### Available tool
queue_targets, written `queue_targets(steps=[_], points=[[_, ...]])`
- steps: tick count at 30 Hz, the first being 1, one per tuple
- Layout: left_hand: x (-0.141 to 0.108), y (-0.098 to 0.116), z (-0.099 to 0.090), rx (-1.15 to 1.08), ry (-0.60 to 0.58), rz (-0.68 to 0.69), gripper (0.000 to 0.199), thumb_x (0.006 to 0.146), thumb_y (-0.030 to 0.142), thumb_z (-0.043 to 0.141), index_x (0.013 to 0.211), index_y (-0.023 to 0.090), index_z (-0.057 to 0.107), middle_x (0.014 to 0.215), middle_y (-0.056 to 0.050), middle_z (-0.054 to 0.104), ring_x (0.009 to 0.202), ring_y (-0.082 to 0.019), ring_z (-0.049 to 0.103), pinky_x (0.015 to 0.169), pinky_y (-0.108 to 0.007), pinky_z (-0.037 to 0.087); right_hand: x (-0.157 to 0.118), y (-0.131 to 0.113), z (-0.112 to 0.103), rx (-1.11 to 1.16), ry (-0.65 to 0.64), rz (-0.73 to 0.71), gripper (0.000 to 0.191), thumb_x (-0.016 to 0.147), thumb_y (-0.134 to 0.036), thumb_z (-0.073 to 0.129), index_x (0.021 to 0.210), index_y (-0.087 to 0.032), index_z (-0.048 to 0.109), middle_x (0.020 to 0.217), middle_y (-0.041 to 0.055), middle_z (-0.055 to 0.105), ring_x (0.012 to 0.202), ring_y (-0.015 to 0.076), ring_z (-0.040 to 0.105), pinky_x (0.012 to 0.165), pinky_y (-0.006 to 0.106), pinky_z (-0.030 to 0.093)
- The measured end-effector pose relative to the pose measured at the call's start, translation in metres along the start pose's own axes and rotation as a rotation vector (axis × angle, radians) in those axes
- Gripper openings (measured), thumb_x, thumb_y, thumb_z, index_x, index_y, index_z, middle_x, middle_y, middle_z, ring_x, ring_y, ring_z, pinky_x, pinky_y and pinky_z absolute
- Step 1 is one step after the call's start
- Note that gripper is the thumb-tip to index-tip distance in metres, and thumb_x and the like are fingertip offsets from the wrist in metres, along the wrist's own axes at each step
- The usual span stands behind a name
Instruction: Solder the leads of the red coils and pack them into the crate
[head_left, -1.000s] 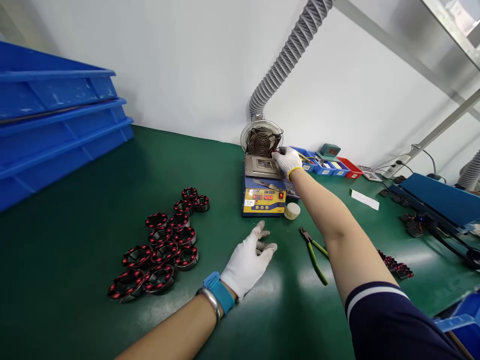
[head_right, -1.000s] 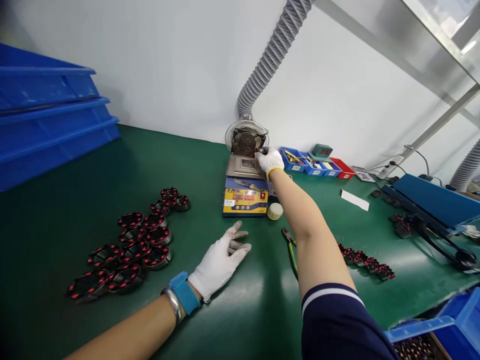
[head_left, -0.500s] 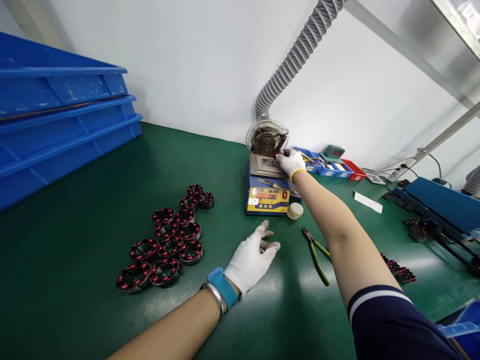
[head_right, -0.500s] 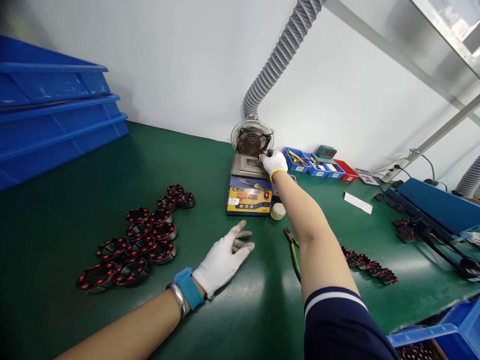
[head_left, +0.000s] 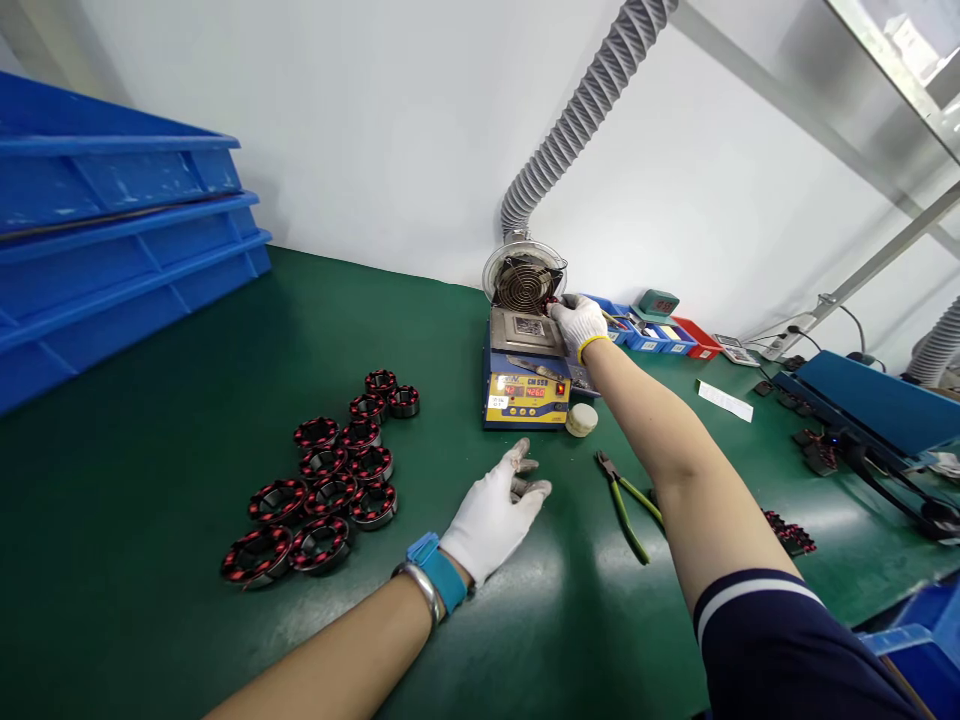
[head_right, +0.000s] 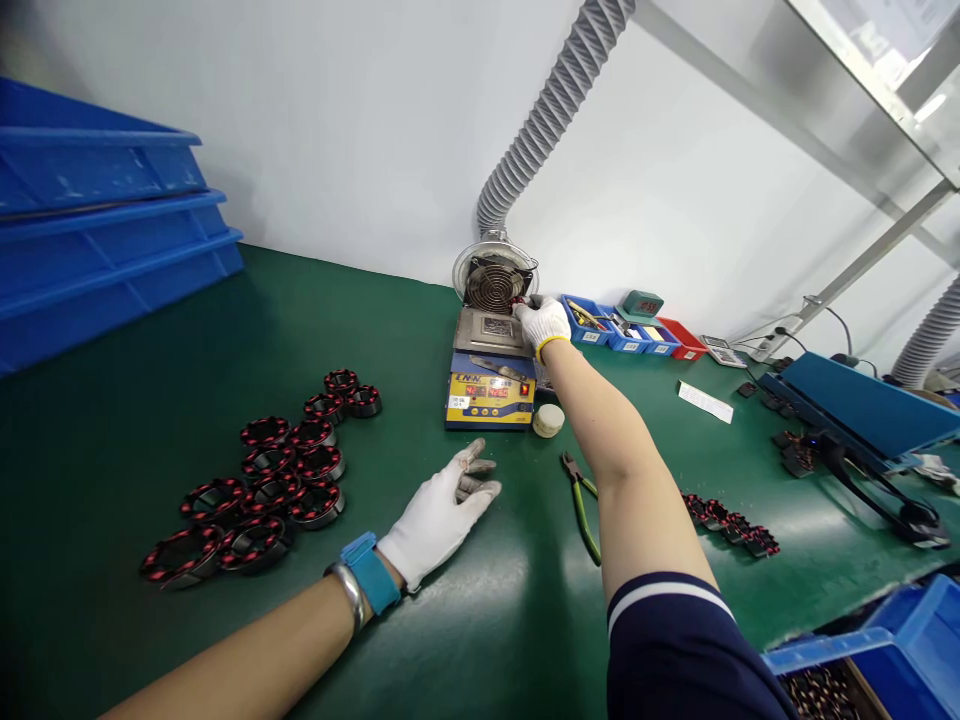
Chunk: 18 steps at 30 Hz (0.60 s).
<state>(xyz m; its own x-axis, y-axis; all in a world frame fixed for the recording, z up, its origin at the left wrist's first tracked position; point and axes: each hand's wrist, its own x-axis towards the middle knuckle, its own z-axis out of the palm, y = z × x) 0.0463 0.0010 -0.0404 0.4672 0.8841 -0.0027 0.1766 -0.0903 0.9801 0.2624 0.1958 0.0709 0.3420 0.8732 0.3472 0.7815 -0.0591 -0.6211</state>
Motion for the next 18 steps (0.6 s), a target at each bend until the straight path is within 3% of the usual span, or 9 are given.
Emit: queue_targets(steps=[4, 12, 18], points=[[0.0, -0.002, 0.001, -0.004, 0.004, 0.005, 0.064, 0.083, 0.032, 0.058, 0.141, 0.016, 0.038, 0.118, -0.01, 0.063, 0.083, -0.014, 0.063, 0.079, -0.03, 0.052, -0.007, -0.006, -0.006, 0.035, -0.021, -0.009, 0.041, 0.078, -0.043, 0.057, 0.106, -0.015, 0.067, 0.095, 0.0046, 0.071, 0.09, 0.0169, 0.064, 0.083, 0.025, 0.047], [0.0, -0.003, 0.001, -0.012, 0.003, 0.008, 0.064, 0.083, 0.033, 0.057, 0.142, 0.017, 0.037, 0.118, -0.01, 0.062, 0.082, -0.014, 0.062, 0.079, -0.029, 0.052, -0.004, 0.0, 0.015, -0.107, 0.04, -0.017, 0.04, 0.078, -0.043, 0.057, 0.109, -0.019, 0.065, 0.102, 0.0049, 0.069, 0.097, 0.0195, 0.063, 0.091, 0.029, 0.046], [0.0, -0.003, 0.002, -0.013, 0.002, 0.009, 0.063, 0.083, 0.033, 0.057, 0.141, 0.016, 0.038, 0.117, -0.011, 0.062, 0.083, -0.014, 0.062, 0.079, -0.029, 0.051, -0.006, -0.002, 0.012, -0.086, 0.026, 0.02, 0.039, 0.074, -0.041, 0.062, 0.106, -0.019, 0.066, 0.102, 0.006, 0.069, 0.101, 0.022, 0.062, 0.093, 0.031, 0.045]])
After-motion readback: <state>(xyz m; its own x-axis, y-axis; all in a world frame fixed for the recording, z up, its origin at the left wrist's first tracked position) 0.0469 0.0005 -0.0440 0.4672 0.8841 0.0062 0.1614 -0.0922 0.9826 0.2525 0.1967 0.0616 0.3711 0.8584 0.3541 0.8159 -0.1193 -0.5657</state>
